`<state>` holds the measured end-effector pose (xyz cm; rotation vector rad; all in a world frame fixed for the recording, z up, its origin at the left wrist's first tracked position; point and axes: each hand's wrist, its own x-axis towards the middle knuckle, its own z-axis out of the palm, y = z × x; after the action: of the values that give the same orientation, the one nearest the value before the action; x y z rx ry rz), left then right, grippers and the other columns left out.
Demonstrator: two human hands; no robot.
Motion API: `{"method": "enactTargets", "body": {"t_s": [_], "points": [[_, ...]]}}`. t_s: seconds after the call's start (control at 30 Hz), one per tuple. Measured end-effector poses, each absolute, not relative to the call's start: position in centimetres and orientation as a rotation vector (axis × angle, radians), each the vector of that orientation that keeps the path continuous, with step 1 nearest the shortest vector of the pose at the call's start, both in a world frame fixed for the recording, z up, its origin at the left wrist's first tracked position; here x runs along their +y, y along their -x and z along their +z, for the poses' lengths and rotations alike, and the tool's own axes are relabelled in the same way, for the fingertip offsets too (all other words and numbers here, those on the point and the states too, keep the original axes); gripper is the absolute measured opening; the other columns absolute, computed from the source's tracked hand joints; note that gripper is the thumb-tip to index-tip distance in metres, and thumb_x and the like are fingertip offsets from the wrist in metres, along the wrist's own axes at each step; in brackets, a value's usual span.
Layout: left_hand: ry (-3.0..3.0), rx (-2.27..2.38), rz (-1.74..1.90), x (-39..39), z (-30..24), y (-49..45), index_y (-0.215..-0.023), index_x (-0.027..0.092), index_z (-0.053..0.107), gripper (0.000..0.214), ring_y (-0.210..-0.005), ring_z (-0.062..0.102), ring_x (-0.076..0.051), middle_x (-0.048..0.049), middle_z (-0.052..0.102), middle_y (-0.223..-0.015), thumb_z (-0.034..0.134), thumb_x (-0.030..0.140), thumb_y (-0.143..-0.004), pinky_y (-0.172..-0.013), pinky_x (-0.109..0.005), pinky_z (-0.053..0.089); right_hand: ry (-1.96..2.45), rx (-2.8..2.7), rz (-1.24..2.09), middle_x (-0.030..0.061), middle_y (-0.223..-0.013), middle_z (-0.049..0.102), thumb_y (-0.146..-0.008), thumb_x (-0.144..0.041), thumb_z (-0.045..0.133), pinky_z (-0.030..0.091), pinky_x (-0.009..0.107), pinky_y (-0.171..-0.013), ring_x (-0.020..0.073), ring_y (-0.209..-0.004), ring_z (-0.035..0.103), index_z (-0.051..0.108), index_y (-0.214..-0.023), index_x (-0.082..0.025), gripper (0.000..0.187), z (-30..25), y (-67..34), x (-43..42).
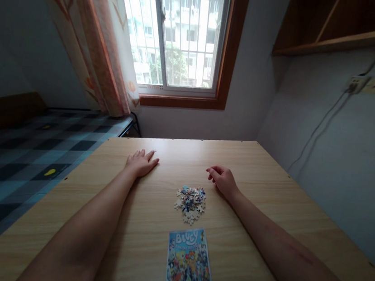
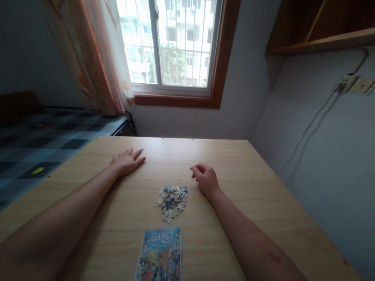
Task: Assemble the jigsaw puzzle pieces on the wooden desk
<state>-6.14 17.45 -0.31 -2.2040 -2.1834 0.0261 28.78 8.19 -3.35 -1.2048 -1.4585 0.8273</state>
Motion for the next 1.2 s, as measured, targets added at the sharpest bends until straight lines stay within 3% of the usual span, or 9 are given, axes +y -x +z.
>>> {"method": "enactTargets", "body": {"t_s": [0.73,1.03,1.2], "points": [[2.221,-2.169,-0.002,16.9,-0.6,6.0,-0.158,0.027,0.029,0.080,-0.149,0.026,-0.037,-0.0169,0.026,-0.164,0.021,0.073,-0.093,-0.116,-0.059,0.021,1.128,-1.650,0.852,0.0032,-0.067,0.070,-0.084,-0.040,0.061,0.043,0.027,-0.061,0.0155,-0.062,0.060,0.074,-0.084,-0.016,0.028,-3.2,-28.9,8.1],[2.211,-2.152,0.034,15.2,-0.6,5.5,-0.158,0.026,0.031,0.078,-0.150,0.025,-0.036,-0.0159,0.025,-0.164,0.022,0.070,-0.094,-0.117,-0.057,0.022,1.091,-1.721,0.872,0.0049,-0.076,0.072,-0.082,-0.033,0.061,0.046,0.028,-0.067,0.0173,-0.070,0.064,0.076,-0.092,-0.015,0.025,-3.3,-29.0,7.8],[2.244,-2.120,0.049,13.8,-0.4,5.2,-0.157,0.025,0.032,0.077,-0.151,0.024,-0.035,-0.0152,0.025,-0.164,0.023,0.069,-0.095,-0.117,-0.057,0.023,1.089,-1.898,0.921,0.0034,-0.080,0.072,-0.080,-0.032,0.066,0.044,0.026,-0.065,0.0144,-0.068,0.059,0.078,-0.101,-0.017,0.029,-2.8,-29.9,7.1]]}}
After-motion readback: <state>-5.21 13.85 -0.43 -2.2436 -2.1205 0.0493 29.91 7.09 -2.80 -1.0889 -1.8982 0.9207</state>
